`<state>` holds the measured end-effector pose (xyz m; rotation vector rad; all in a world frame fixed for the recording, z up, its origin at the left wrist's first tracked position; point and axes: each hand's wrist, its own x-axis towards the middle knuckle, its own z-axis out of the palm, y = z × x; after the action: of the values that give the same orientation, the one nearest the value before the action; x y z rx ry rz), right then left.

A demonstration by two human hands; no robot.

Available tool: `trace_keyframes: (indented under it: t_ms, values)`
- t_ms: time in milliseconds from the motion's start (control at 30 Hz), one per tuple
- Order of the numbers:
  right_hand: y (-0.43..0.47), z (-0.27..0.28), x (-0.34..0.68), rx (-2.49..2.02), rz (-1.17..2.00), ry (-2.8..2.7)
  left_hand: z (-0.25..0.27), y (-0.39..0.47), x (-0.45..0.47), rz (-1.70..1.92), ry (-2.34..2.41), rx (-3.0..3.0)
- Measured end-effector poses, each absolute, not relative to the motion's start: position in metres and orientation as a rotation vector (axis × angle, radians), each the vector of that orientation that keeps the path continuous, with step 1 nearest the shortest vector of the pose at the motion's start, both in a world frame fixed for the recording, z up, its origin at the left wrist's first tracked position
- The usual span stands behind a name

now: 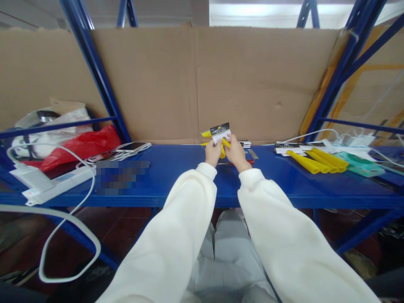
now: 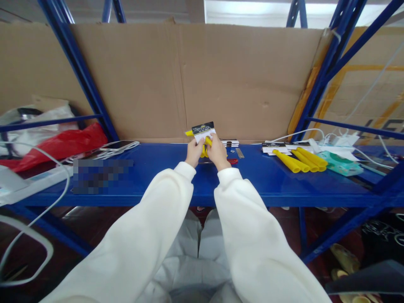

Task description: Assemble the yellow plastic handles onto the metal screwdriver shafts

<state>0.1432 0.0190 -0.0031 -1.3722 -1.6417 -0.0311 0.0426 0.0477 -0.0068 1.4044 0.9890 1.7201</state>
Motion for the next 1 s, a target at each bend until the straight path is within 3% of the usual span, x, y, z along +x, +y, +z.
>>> trace_keyframes:
  t_ms: [500,800,1000]
  values:
    - [0.025,0.002,0.147,-1.099,0.863,-1.197,-0.012,0.049,0.027,1.703,0.931,1.291]
    - [0.014,0.008,0.15,-1.139,0.929,-1.143,-0.011,0.041,0.02,1.751,1.214,1.283]
    - [0.019,0.006,0.153,-1.106,0.863,-1.22,-0.011,0.045,0.018,1.834,1.14,1.185]
